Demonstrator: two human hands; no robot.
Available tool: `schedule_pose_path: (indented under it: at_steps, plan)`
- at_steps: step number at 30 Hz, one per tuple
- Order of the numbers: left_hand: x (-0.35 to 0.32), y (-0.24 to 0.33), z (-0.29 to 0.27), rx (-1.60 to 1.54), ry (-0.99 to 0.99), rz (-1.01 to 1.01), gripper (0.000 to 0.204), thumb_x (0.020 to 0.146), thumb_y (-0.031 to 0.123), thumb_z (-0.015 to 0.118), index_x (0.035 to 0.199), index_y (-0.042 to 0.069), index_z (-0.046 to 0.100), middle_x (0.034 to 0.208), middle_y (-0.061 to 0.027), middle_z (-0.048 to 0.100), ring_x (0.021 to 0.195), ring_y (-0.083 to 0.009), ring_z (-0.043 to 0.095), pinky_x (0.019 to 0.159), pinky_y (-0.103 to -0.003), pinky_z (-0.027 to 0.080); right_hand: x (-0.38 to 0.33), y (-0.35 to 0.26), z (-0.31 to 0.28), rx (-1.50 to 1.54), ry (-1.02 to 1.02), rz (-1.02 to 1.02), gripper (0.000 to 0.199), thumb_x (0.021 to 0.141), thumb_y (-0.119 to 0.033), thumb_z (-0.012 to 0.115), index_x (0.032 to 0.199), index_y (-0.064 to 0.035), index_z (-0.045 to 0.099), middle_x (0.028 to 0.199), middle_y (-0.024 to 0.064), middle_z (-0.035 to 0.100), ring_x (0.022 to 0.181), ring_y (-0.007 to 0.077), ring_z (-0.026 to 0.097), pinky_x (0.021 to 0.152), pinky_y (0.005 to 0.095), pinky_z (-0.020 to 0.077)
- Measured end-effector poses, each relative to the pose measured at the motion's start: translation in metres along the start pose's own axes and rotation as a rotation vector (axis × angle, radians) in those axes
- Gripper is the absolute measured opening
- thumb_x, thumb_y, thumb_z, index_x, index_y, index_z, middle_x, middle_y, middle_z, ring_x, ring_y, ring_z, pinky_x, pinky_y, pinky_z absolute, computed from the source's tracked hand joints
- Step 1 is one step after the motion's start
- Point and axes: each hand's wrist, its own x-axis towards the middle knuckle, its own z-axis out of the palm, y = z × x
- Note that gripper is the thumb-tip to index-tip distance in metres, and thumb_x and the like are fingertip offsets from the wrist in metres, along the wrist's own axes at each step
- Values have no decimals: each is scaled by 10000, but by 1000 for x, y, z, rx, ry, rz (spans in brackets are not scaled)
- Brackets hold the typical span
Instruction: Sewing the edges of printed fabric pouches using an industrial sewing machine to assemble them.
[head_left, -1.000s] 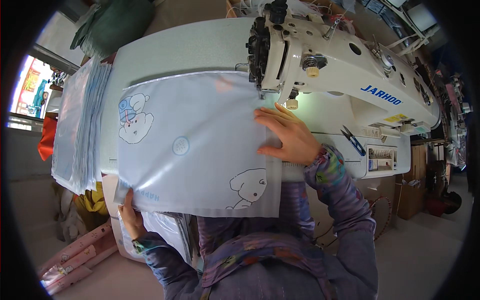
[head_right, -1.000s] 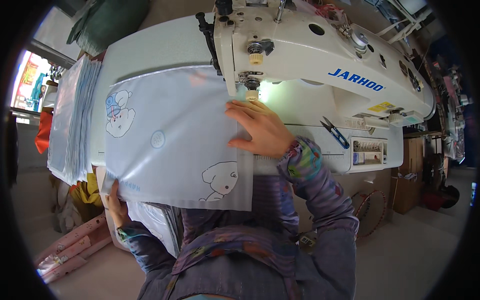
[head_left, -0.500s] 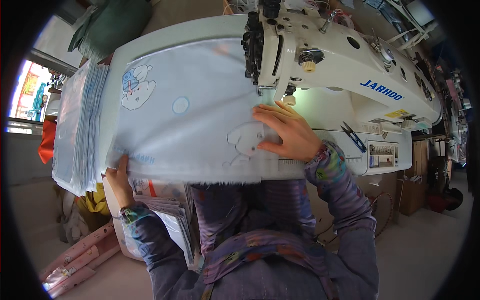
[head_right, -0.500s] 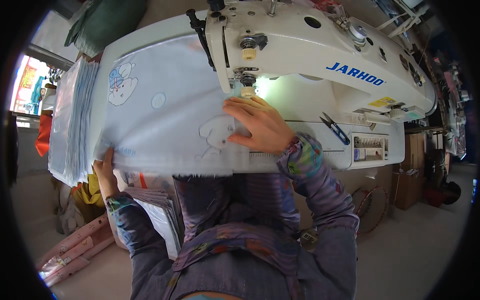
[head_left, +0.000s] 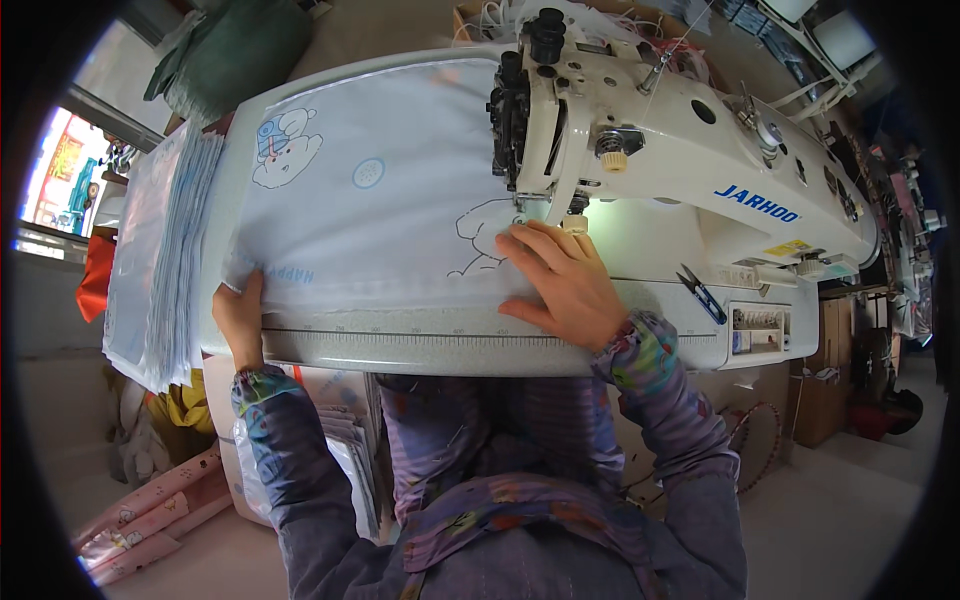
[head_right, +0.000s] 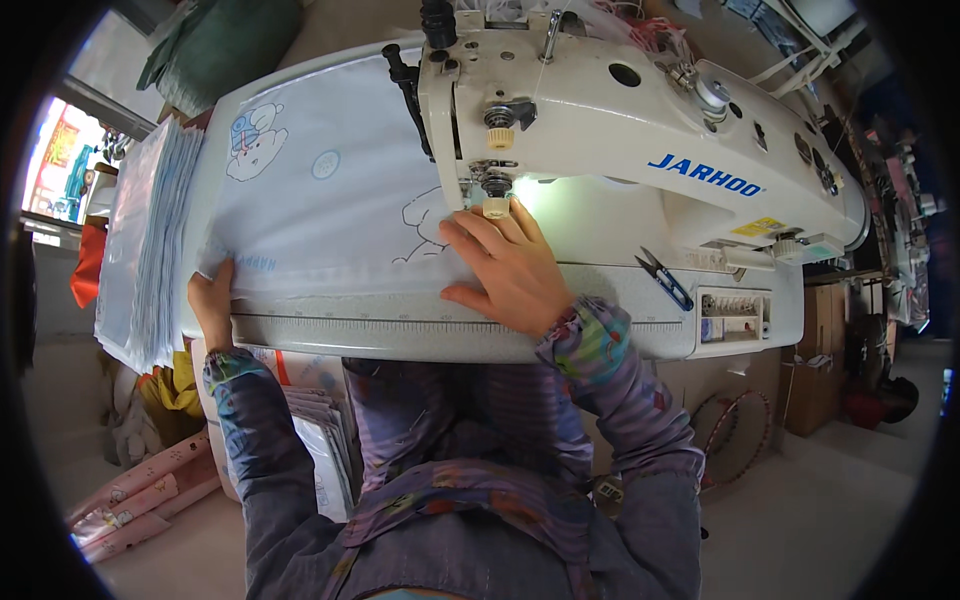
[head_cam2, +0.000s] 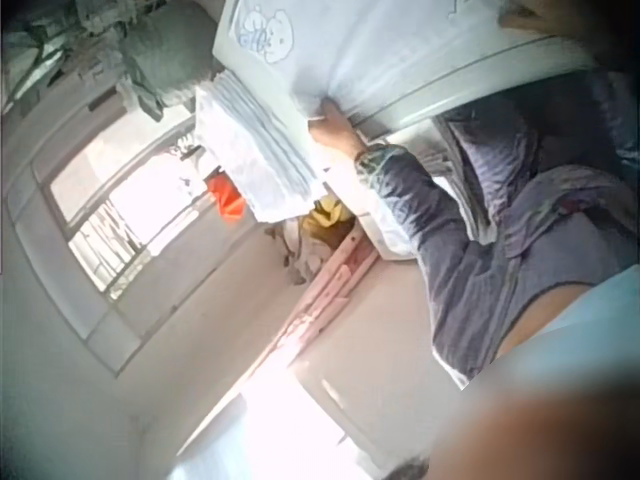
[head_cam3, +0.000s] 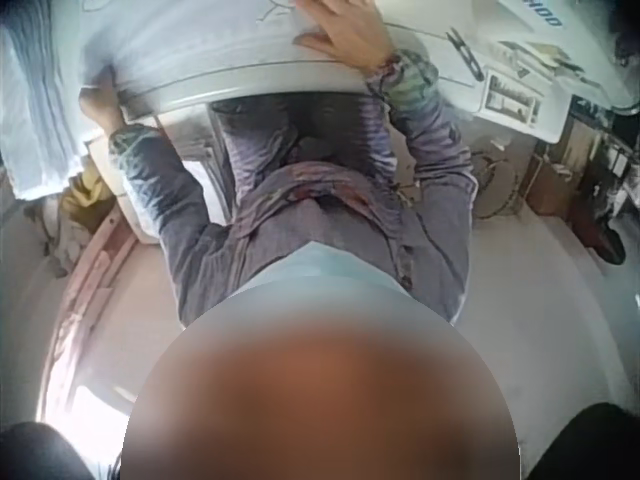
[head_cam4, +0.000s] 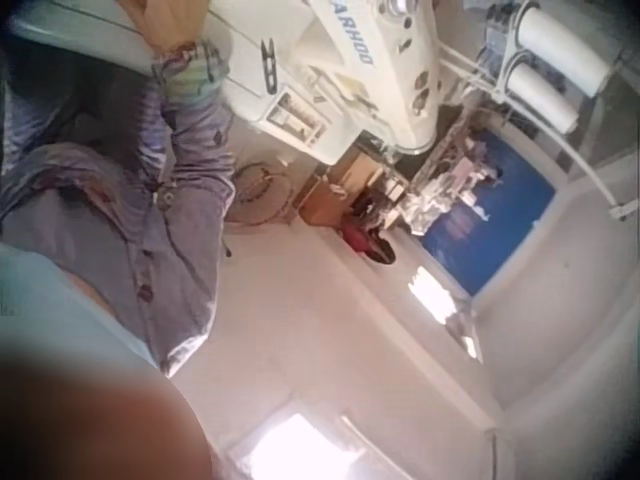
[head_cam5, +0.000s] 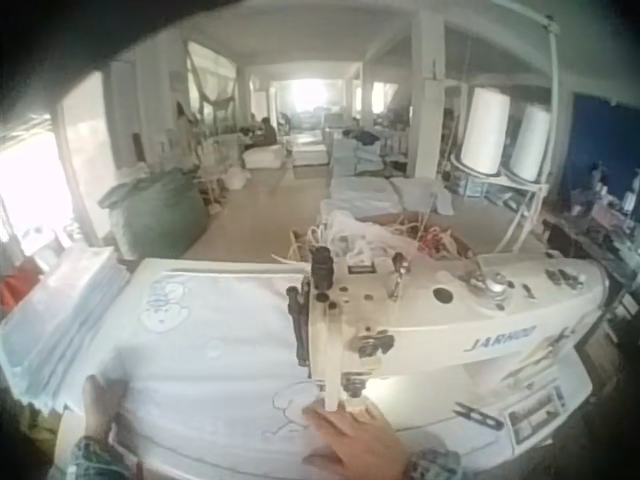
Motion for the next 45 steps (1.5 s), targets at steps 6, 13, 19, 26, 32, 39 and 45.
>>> schedule_pose_path:
  at_steps: [6,13,19,26,32,39,45]
  plan:
    - [-40,22,-10,39,-12,44,544,927,255,767,1351,-52,622,1151,-318,729,1070,-468,718,910,-442,563,1,1,4,-90,37,31,681,916,-465,765,1452,-89,579,1513,85,536,1439,326,470,1139,541,346]
    - [-109,36,-29,42,25,31,479,981,160,696,1408,51,509,1055,-296,727,940,-454,738,808,-451,572,-1,-6,2,-48,22,2,715,911,-536,748,1483,-140,580,1509,60,541,1436,315,469,1206,643,247]
    - [-189,73,-43,10,-55,55,459,986,54,631,1429,99,520,960,-262,721,825,-362,741,726,-411,560,-6,-7,2,-80,23,45,711,898,-545,759,1482,-177,590,1483,50,553,1400,298,492,1241,691,193]
    - [-277,125,-47,-191,-410,44,407,970,45,651,1374,87,626,829,-227,692,670,-364,691,634,-430,534,-11,-7,1,-29,25,52,699,893,-521,777,1461,-154,601,1504,65,548,1431,319,484,1241,664,224]
    - [-243,113,-71,-531,-1221,-301,309,1082,166,577,1335,21,677,718,-53,707,685,-131,714,596,-294,508,-19,-7,0,30,15,25,698,874,-516,801,1445,-159,619,1517,75,554,1445,325,486,1242,592,283]
    - [-161,-39,-46,-752,81,-451,422,1095,304,640,1398,12,606,1186,-47,636,961,-105,583,800,-235,479,-13,-1,-2,2,25,41,675,850,-505,825,1400,-152,655,1494,83,582,1429,327,501,1216,558,331]
    - [-197,-102,-33,-951,-574,-676,238,1078,325,666,1046,101,740,828,43,679,686,-55,581,604,-223,442,-8,8,-3,30,44,56,689,841,-486,837,1381,-98,659,1478,91,599,1406,327,521,1182,510,375]
